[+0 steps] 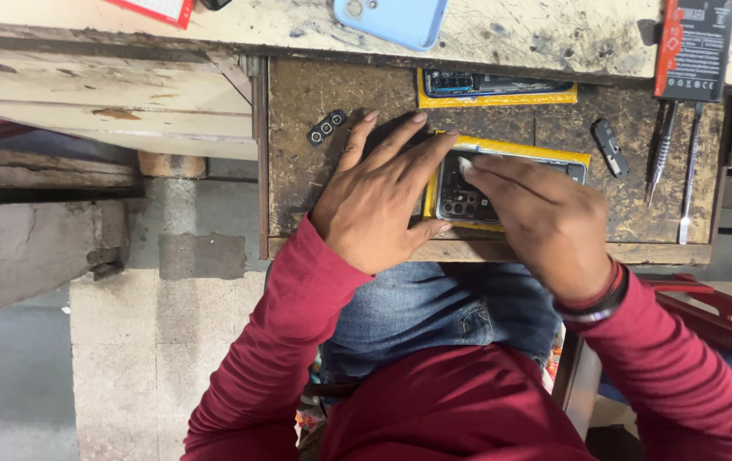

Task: The person disassembles a smartphone using a screwdriver, cleans the interior with a toothbrush, and reassembles the device by tightening screws. The phone is handled throughout, with tools used for opening and closing the case.

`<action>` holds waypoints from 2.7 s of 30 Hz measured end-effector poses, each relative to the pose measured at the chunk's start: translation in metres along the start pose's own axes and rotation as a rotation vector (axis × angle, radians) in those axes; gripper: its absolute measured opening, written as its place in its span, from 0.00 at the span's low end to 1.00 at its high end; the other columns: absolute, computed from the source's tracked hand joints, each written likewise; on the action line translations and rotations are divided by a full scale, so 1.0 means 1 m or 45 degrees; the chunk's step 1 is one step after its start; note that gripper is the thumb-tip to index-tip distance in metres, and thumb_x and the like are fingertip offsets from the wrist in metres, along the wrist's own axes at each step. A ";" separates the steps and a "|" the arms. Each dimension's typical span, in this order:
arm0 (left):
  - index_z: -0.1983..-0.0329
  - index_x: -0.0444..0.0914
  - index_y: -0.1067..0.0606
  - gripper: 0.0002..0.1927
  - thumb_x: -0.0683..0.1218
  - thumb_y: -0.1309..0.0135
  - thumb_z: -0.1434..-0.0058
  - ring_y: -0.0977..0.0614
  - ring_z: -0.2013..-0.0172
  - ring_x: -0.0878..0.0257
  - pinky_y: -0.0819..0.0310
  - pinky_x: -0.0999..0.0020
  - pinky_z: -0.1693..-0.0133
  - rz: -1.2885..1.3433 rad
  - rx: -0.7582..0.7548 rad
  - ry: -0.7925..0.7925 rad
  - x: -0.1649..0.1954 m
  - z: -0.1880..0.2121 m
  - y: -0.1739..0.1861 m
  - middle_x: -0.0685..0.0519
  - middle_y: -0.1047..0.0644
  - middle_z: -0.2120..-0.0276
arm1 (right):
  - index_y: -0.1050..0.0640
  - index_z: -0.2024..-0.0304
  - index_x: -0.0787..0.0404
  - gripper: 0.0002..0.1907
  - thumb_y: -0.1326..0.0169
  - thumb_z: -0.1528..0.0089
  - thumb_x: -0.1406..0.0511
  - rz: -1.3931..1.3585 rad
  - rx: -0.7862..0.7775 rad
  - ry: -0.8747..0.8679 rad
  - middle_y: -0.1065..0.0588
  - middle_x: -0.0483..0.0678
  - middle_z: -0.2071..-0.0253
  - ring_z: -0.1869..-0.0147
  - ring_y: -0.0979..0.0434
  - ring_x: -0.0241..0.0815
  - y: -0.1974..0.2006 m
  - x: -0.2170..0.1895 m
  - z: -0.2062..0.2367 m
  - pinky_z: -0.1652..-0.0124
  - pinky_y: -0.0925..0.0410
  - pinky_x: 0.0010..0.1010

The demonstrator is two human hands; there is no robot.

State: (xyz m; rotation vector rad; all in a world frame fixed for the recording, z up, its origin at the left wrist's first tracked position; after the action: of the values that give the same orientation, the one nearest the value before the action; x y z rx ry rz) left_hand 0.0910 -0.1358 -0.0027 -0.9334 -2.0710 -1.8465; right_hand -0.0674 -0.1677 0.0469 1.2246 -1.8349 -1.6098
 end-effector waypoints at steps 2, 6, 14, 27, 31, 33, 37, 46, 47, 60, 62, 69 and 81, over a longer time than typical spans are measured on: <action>0.28 0.37 0.40 0.49 0.61 0.35 0.46 0.36 0.30 0.53 0.58 0.41 0.29 -0.001 0.005 0.009 0.001 0.000 0.002 0.45 0.29 0.35 | 0.20 0.44 0.63 0.28 0.35 0.46 0.60 0.030 -0.079 0.123 0.22 0.53 0.43 0.42 0.20 0.51 -0.008 -0.003 -0.014 0.47 0.27 0.37; 0.28 0.36 0.40 0.49 0.61 0.34 0.47 0.35 0.30 0.52 0.57 0.42 0.29 0.010 0.012 0.016 0.000 0.000 0.004 0.43 0.29 0.36 | 0.24 0.38 0.62 0.35 0.36 0.47 0.58 0.062 -0.170 0.132 0.24 0.55 0.39 0.38 0.22 0.54 -0.011 -0.004 -0.021 0.45 0.28 0.39; 0.29 0.38 0.40 0.47 0.60 0.35 0.45 0.37 0.29 0.54 0.57 0.40 0.29 0.009 0.011 -0.001 -0.001 0.001 0.000 0.48 0.30 0.34 | 0.23 0.38 0.60 0.27 0.43 0.42 0.70 0.189 -0.100 -0.016 0.22 0.51 0.40 0.38 0.20 0.49 0.000 0.010 -0.002 0.41 0.27 0.35; 0.28 0.36 0.42 0.50 0.56 0.33 0.50 0.43 0.27 0.52 0.57 0.42 0.30 0.015 -0.070 -0.204 0.028 -0.020 0.001 0.48 0.35 0.31 | 0.17 0.54 0.56 0.06 0.44 0.31 0.69 0.068 0.192 -0.536 0.18 0.45 0.52 0.55 0.16 0.46 0.040 0.075 0.050 0.58 0.25 0.34; 0.29 0.34 0.40 0.50 0.56 0.32 0.52 0.39 0.28 0.52 0.56 0.42 0.30 -0.017 -0.120 -0.205 0.031 -0.030 -0.004 0.46 0.30 0.35 | 0.16 0.46 0.54 0.13 0.42 0.32 0.69 0.403 0.124 -0.660 0.19 0.49 0.50 0.56 0.18 0.53 0.065 0.105 0.067 0.58 0.27 0.39; 0.31 0.35 0.38 0.49 0.55 0.32 0.53 0.36 0.29 0.53 0.56 0.41 0.31 -0.009 -0.095 -0.227 0.033 -0.032 -0.002 0.46 0.28 0.36 | 0.17 0.46 0.56 0.13 0.41 0.33 0.69 0.474 0.201 -0.651 0.19 0.48 0.45 0.53 0.18 0.54 0.074 0.107 0.077 0.55 0.26 0.39; 0.33 0.35 0.35 0.46 0.54 0.30 0.54 0.33 0.32 0.51 0.56 0.41 0.31 0.019 -0.108 -0.212 0.035 -0.033 0.000 0.43 0.27 0.40 | 0.18 0.47 0.55 0.13 0.38 0.34 0.65 0.325 0.245 -0.621 0.21 0.48 0.45 0.50 0.19 0.52 0.078 0.098 0.089 0.51 0.26 0.39; 0.37 0.36 0.33 0.48 0.55 0.26 0.59 0.23 0.44 0.48 0.52 0.40 0.31 0.131 -0.087 -0.155 0.044 -0.042 0.014 0.44 0.22 0.48 | 0.22 0.45 0.59 0.33 0.35 0.50 0.55 -0.007 0.036 -0.073 0.24 0.53 0.43 0.39 0.27 0.56 0.054 0.052 0.082 0.42 0.35 0.50; 0.37 0.36 0.33 0.47 0.55 0.26 0.59 0.22 0.45 0.48 0.51 0.40 0.31 0.154 -0.072 -0.161 0.047 -0.043 0.016 0.44 0.22 0.49 | 0.22 0.45 0.58 0.31 0.35 0.50 0.57 0.024 0.066 -0.080 0.24 0.52 0.44 0.39 0.26 0.55 0.054 0.053 0.083 0.42 0.34 0.49; 0.23 0.34 0.46 0.51 0.74 0.49 0.33 0.34 0.28 0.49 0.45 0.57 0.27 1.544 0.214 -0.103 0.081 -0.044 0.000 0.41 0.36 0.28 | 0.18 0.52 0.64 0.12 0.42 0.36 0.65 -1.251 0.277 -0.892 0.16 0.46 0.60 0.56 0.19 0.35 0.021 0.087 0.108 0.54 0.27 0.27; 0.22 0.35 0.46 0.54 0.78 0.62 0.36 0.34 0.27 0.52 0.41 0.59 0.27 1.968 0.040 -0.011 0.086 -0.049 -0.025 0.43 0.37 0.26 | 0.18 0.52 0.65 0.14 0.44 0.35 0.64 -1.707 0.182 -0.947 0.17 0.44 0.59 0.55 0.20 0.33 0.003 0.077 0.102 0.53 0.27 0.27; 0.23 0.32 0.41 0.46 0.74 0.72 0.26 0.25 0.37 0.50 0.29 0.50 0.38 2.713 0.037 0.098 0.083 -0.045 -0.062 0.41 0.30 0.35 | 0.16 0.51 0.62 0.17 0.43 0.37 0.59 -1.063 -0.089 -0.755 0.14 0.45 0.57 0.54 0.17 0.30 0.024 0.094 0.084 0.53 0.28 0.24; 0.25 0.30 0.40 0.50 0.75 0.67 0.29 0.24 0.40 0.54 0.27 0.53 0.37 2.420 -0.210 0.048 0.082 -0.011 -0.063 0.41 0.29 0.36 | 0.20 0.54 0.56 0.08 0.41 0.36 0.68 0.865 0.448 -0.256 0.23 0.45 0.60 0.56 0.21 0.43 0.124 0.215 0.030 0.56 0.29 0.31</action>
State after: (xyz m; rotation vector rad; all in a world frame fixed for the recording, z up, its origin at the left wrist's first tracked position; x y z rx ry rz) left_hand -0.0119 -0.1209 -0.0066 -1.7733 -0.2431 -0.7788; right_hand -0.2470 -0.3314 0.1049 0.4539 -2.3847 -1.0828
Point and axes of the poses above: each hand's wrist, its own z-axis away from the middle knuckle, its own y-axis out of the back of the hand, x = y × z, the point moved 6 cm from there along -z, towards the middle knuckle
